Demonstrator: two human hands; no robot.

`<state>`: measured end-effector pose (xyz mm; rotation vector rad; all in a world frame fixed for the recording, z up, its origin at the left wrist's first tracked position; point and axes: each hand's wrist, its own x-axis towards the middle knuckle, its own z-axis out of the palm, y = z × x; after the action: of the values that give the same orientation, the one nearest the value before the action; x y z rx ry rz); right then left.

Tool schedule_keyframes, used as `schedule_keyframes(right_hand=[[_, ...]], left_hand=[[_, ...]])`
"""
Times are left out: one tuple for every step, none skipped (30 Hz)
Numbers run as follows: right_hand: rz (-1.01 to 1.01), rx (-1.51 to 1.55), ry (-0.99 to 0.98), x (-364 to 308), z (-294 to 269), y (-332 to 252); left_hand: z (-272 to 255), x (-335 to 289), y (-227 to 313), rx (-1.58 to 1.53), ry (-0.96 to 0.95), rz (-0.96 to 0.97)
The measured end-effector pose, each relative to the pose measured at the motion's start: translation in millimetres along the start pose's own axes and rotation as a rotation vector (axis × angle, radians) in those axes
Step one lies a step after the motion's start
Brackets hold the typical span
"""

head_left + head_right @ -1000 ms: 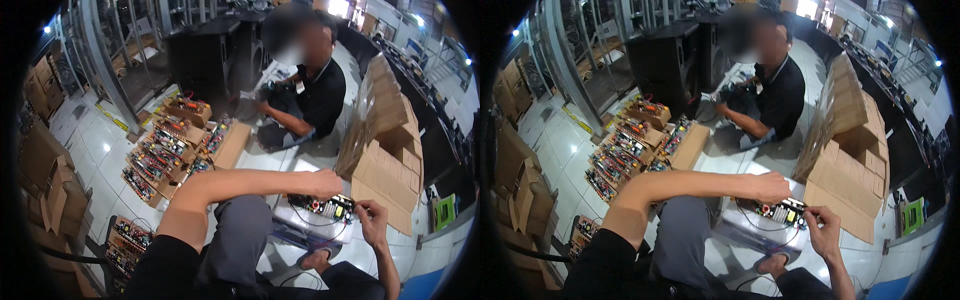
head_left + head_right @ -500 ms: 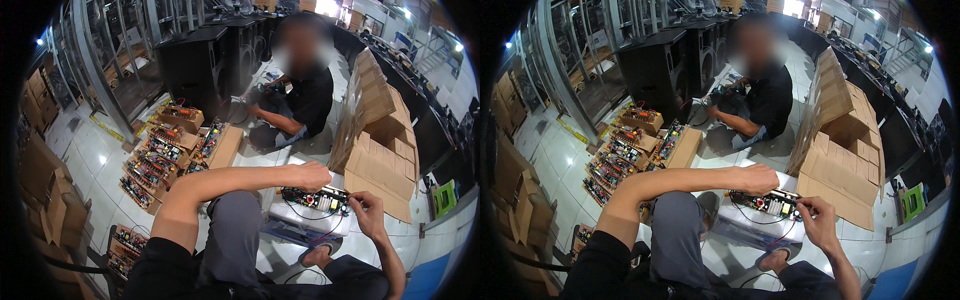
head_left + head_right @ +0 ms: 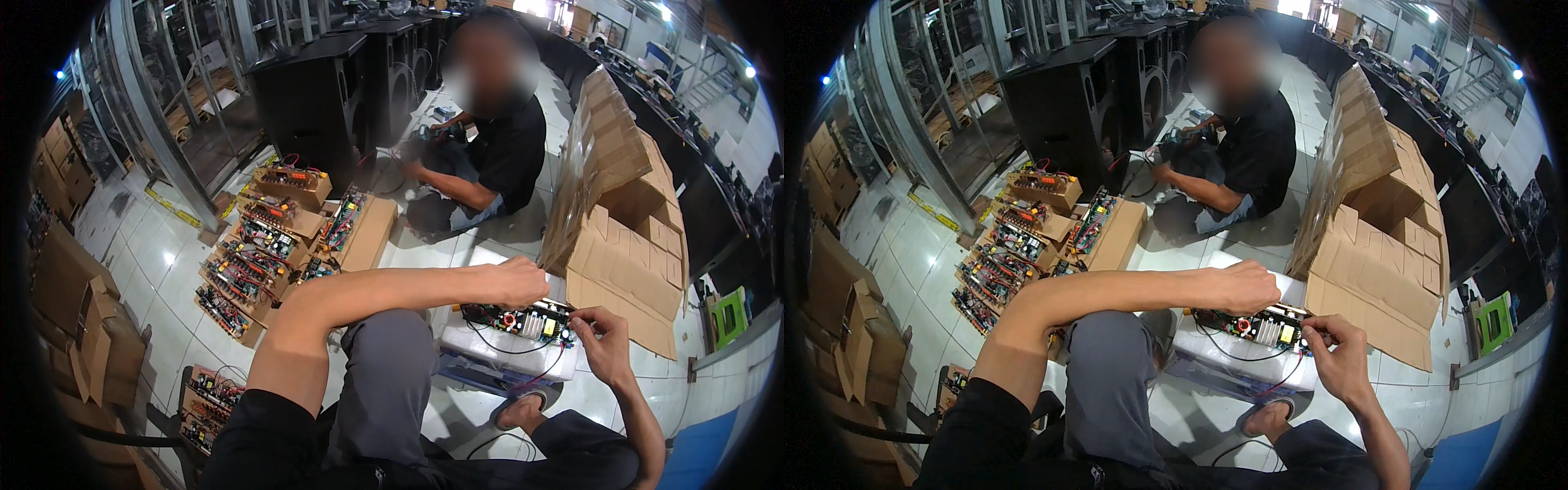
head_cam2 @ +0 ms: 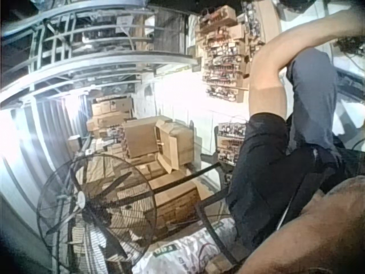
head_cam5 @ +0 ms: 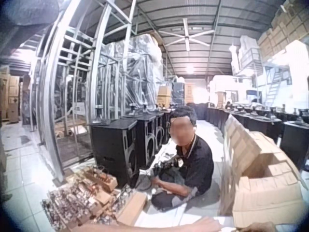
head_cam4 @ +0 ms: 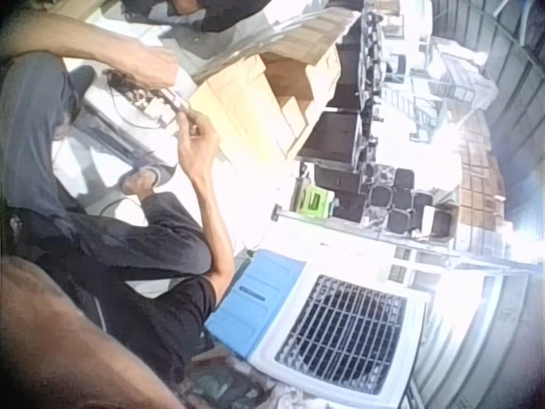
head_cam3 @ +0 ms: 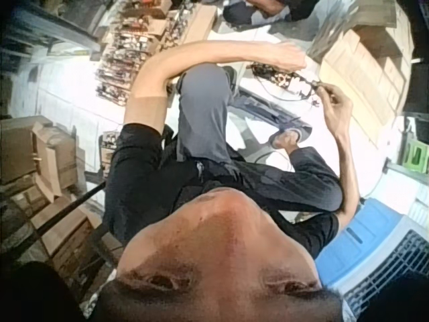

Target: The person sits on the floor and uses a soldering iron to attach components to a circuit board. They repeatedly apply solder to different points on the board, then inspect the connections by hand.

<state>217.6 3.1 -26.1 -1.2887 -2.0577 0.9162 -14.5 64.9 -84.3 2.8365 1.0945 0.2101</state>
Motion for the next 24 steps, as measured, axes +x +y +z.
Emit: schedule_keyframes(right_hand=[[-0.002,0.006,0.000,0,0,0],[-0.003,0.009,0.005,0,0,1],[-0.004,0.012,0.010,-1,0,2],[-0.006,0.016,0.014,-1,0,3],[-0.006,-0.006,0.017,-2,-1,3],[-0.007,-0.027,0.019,-2,-2,4],[-0.010,-0.048,0.021,-3,-3,5],[-0.005,-0.052,0.032,-3,-5,9],[-0.001,-0.055,0.044,-4,-7,16],[0.003,-0.059,0.055,-4,-7,19],[0.015,-0.051,0.053,-4,-6,18],[0.026,-0.045,0.052,-3,-5,15],[0.039,-0.038,0.050,-3,-4,13],[0.030,-0.036,0.048,-2,-3,11],[0.022,-0.034,0.045,-1,-2,10],[0.014,-0.031,0.043,1,-1,8],[0.020,-0.032,0.039,2,0,5],[0.004,-0.038,0.024,4,2,3],[-0.010,-0.043,0.009,6,5,2],[-0.017,-0.047,-0.002,8,7,1],[-0.035,-0.059,-0.011,8,8,1],[-0.051,-0.071,-0.018,12,9,1],[-0.012,-0.124,0.025,2,-5,-3],[-0.020,-0.152,0.021,3,-6,-4]], left_hand=[[0,0,-1,0.009,0.003,0.004],[2,-1,0,0.015,0.007,0.010],[3,1,0,0.016,0.012,0.013],[3,2,-1,0.028,0.016,0.029],[3,3,-1,0.020,0.018,0.032],[3,3,-1,0.016,0.018,0.035],[4,3,-1,0.010,0.019,0.037],[6,4,-1,0.006,0.046,0.047],[8,5,0,0.003,0.073,0.057],[11,6,-1,-0.001,0.101,0.067],[11,5,-1,-0.002,0.113,0.073],[12,5,-1,-0.003,0.125,0.079],[13,4,-1,-0.005,0.138,0.085],[12,4,1,-0.001,0.126,0.074],[10,4,2,0.004,0.114,0.063],[10,3,3,0.007,0.102,0.052],[9,1,2,0.000,0.100,0.040],[8,-1,2,-0.008,0.098,0.028],[8,-2,1,-0.016,0.094,0.017],[9,-4,-1,-0.012,0.107,0.006],[11,-6,-2,-0.011,0.114,0.007],[12,-7,-5,-0.012,0.120,0.010],[10,10,0,-0.040,0.123,0.039],[12,13,0,-0.058,0.096,0.025]])
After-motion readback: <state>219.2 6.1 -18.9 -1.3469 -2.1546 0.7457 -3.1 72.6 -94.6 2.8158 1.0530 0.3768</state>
